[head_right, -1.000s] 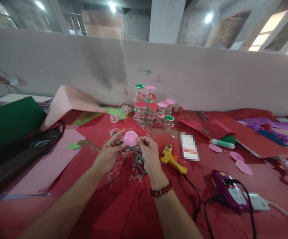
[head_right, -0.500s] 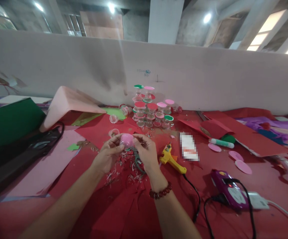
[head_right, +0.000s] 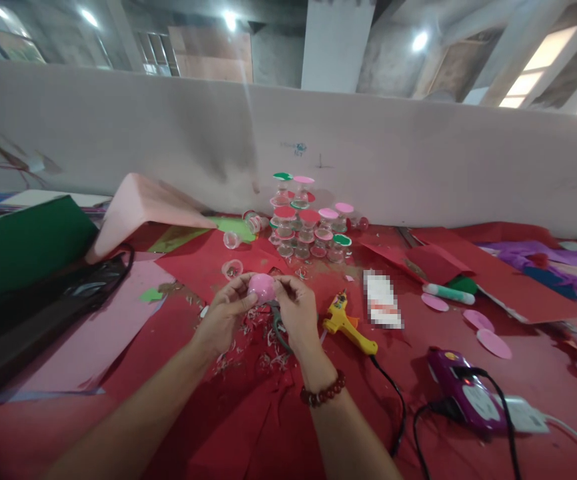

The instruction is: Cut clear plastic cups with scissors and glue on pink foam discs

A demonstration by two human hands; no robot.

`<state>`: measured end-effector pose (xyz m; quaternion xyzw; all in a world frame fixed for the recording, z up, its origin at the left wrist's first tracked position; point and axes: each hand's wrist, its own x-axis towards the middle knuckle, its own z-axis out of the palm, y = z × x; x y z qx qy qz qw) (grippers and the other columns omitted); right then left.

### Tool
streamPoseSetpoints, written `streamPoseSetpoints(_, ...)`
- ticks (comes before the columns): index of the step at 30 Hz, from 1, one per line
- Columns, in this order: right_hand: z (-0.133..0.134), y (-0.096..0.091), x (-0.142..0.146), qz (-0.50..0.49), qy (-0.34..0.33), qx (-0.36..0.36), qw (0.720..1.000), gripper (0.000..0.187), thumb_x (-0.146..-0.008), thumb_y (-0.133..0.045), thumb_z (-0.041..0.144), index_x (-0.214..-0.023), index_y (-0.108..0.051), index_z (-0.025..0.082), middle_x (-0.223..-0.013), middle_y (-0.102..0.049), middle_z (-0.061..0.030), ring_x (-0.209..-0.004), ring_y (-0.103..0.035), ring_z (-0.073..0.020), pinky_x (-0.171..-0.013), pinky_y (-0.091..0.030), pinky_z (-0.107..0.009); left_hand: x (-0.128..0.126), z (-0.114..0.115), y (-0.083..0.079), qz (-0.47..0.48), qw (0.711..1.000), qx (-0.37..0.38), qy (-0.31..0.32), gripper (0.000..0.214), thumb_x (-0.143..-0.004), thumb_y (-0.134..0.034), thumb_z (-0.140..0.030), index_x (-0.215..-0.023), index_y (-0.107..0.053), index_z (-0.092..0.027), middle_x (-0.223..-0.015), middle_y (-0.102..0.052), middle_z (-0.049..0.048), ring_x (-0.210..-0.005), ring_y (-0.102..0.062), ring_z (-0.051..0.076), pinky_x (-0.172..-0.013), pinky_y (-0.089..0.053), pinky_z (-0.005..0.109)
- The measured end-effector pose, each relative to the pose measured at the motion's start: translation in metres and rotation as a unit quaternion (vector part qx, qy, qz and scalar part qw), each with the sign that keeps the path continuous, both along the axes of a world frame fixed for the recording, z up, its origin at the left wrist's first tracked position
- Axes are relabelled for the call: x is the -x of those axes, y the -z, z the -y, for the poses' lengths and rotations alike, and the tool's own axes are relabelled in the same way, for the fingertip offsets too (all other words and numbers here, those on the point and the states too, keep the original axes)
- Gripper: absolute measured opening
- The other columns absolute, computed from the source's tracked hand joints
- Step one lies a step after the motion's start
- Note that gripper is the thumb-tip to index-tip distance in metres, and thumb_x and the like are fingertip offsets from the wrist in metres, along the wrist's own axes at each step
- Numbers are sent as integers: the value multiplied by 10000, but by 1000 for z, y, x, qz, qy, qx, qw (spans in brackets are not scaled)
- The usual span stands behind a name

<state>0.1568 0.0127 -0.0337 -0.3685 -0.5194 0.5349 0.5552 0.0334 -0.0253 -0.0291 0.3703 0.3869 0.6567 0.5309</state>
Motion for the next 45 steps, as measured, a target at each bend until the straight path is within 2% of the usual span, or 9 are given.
streamPoseSetpoints(6,-2,7,1,-16,-27,50,998,202,-688,-685,382,-724,-666,185,-666,-636,8,-643,-546,-140,-654,-434,-271,-1,1,-4,68,995,25,73,393,-641,-735,-142,-1027,-666,-178,-1023,-672,59,-895,-601,147,-798,-442,240)
streamPoseSetpoints(10,-3,7,-1,54,45,28,997,241,-740,-647,417,-697,-616,182,-626,-606,9,-596,-536,-139,-604,-418,-266,0,-4,-2,96,993,57,47,385,-641,-736,-136,-1021,-679,-154,-988,-707,69,-829,-641,138,-754,-474,221)
streamPoseSetpoints(12,-2,6,-1,70,59,19,996,274,-783,-595,446,-683,-587,191,-605,-591,14,-580,-534,-138,-593,-418,-265,2,-7,-2,106,992,60,33,358,-662,-722,-153,-1018,-680,-137,-983,-715,84,-838,-655,155,-744,-495,230)
streamPoseSetpoints(17,-1,7,3,75,0,14,997,301,-816,-549,457,-671,-559,194,-551,-545,33,-528,-498,-122,-539,-386,-244,5,-11,-2,111,992,57,18,315,-668,-721,-177,-974,-688,-110,-946,-726,100,-853,-675,188,-736,-537,249)
streamPoseSetpoints(24,0,5,4,40,-13,40,998,295,-790,-567,450,-659,-536,187,-555,-532,39,-523,-486,-115,-530,-379,-238,5,-12,1,139,989,49,19,292,-691,-699,-149,-980,-684,-109,-961,-728,96,-903,-676,195,-820,-536,263)
streamPoseSetpoints(29,-1,7,5,44,-3,44,998,297,-781,-556,460,-664,-539,188,-577,-530,32,-543,-475,-118,-538,-375,-244,6,-13,0,177,983,52,23,372,-734,-660,-123,-1105,-634,-128,-1062,-702,98,-990,-651,189,-877,-518,263)
streamPoseSetpoints(34,-1,9,7,77,-12,29,997,272,-767,-573,462,-773,-564,190,-675,-555,16,-614,-502,-130,-589,-388,-253,7,-11,-5,205,975,48,68,462,-797,-595,-114,-1251,-533,-173,-1176,-652,94,-1034,-631,169,-872,-521,243)
streamPoseSetpoints(38,-1,11,8,37,-24,54,998,285,-726,-618,458,-799,-544,192,-715,-575,6,-638,-510,-134,-602,-405,-257,6,-9,-7,231,967,58,91,501,-830,-512,-73,-1313,-473,-201,-1201,-637,91,-1030,-635,175,-866,-529,258)
streamPoseSetpoints(45,-3,9,6,-5,-30,83,996,293,-660,-671,442,-740,-558,184,-656,-551,27,-602,-473,-116,-580,-380,-244,5,-12,-4,256,960,76,81,477,-849,-475,-85,-1322,-470,-148,-1174,-645,124,-1037,-631,196,-902,-514,288)
